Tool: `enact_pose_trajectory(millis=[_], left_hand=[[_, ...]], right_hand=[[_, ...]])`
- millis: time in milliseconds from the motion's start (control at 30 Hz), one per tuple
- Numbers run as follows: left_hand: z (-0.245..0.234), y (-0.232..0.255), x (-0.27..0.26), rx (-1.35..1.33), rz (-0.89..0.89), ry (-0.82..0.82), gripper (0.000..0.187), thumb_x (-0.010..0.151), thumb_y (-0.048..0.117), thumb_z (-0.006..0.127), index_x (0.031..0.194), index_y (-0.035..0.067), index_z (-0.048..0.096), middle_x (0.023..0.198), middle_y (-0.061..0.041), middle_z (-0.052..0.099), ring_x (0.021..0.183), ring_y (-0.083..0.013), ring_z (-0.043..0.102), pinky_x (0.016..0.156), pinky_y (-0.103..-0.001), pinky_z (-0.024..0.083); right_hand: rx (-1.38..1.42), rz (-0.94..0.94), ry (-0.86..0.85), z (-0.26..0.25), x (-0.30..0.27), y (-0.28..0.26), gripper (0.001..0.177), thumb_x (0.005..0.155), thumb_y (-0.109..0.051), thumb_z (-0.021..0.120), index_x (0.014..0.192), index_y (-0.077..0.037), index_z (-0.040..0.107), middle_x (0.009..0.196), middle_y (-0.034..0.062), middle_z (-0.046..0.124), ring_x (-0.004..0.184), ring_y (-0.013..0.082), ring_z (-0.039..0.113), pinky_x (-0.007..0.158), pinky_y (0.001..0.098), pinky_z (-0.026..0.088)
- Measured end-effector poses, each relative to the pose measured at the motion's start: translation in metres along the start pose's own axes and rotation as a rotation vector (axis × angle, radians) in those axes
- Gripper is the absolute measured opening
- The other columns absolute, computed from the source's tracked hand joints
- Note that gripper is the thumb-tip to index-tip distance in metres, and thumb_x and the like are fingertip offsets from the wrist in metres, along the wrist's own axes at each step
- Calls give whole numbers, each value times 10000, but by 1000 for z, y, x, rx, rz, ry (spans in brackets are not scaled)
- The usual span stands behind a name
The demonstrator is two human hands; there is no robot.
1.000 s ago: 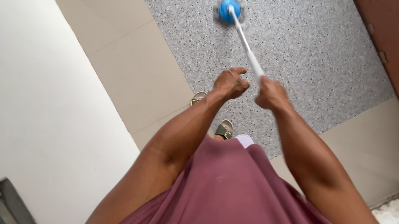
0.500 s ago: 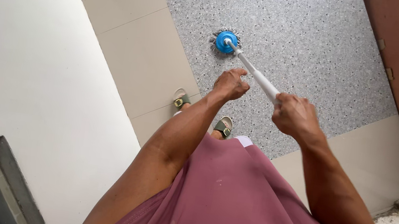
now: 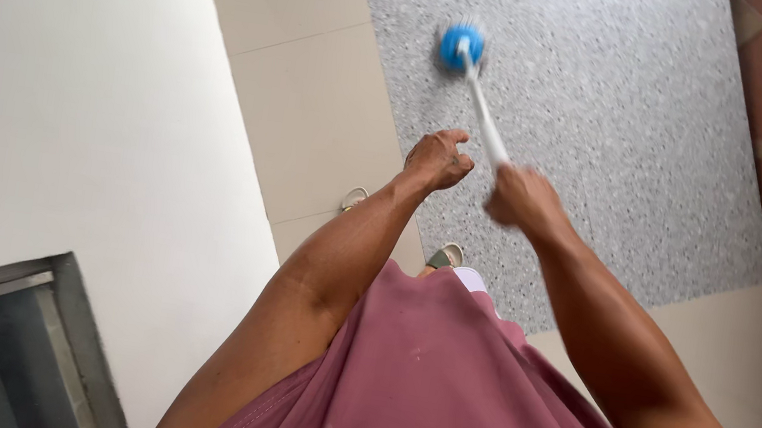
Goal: The person mops a tiled floor using a spin mop by moving the mop head in sweeping motions across the surface and eventually placing it into a red bucket.
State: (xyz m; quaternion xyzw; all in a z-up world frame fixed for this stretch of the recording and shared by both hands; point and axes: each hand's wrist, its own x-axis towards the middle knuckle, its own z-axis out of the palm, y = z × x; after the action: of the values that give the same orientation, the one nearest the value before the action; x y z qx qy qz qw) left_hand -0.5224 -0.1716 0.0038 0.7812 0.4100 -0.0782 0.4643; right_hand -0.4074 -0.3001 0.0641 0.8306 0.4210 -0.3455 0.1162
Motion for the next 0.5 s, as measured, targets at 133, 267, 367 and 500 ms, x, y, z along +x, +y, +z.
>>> enact_pose_trajectory(millis=[133,267,367,500], left_hand=[[-29,-13,10,-7,-18,-12,568,806,310,673,1354,160,653,1241,-144,731,1146,-298,705,1021,-415,547],[-46,-29,15,-17,-21,6,566,837,287,660,1383,143,621,1269,-147,710,1158,-307,687,1025,-427,538],[-54,-36,16,-15,-65,-35,576,843,265,642,1407,157,594,1289,-131,700,1162,-280,691,1029,-416,542],[-64,-45,22,23,-61,-35,585,829,217,613,1412,175,590,1331,-115,666,1165,-260,682,1018,-409,546]], right_hand=[[-12,63,-157,-32,-45,-23,405,975,-95,541,1371,-11,547,953,184,756,600,216,699,475,367,571],[58,121,-132,-53,7,-51,408,1022,-126,526,1408,5,548,952,170,748,557,155,610,445,304,509],[192,123,-42,-48,51,-77,475,956,-87,582,1419,-17,505,998,159,665,585,159,609,470,298,531],[134,137,-3,-42,49,-106,543,902,-47,579,1432,-48,461,962,159,669,606,169,608,488,303,563]])
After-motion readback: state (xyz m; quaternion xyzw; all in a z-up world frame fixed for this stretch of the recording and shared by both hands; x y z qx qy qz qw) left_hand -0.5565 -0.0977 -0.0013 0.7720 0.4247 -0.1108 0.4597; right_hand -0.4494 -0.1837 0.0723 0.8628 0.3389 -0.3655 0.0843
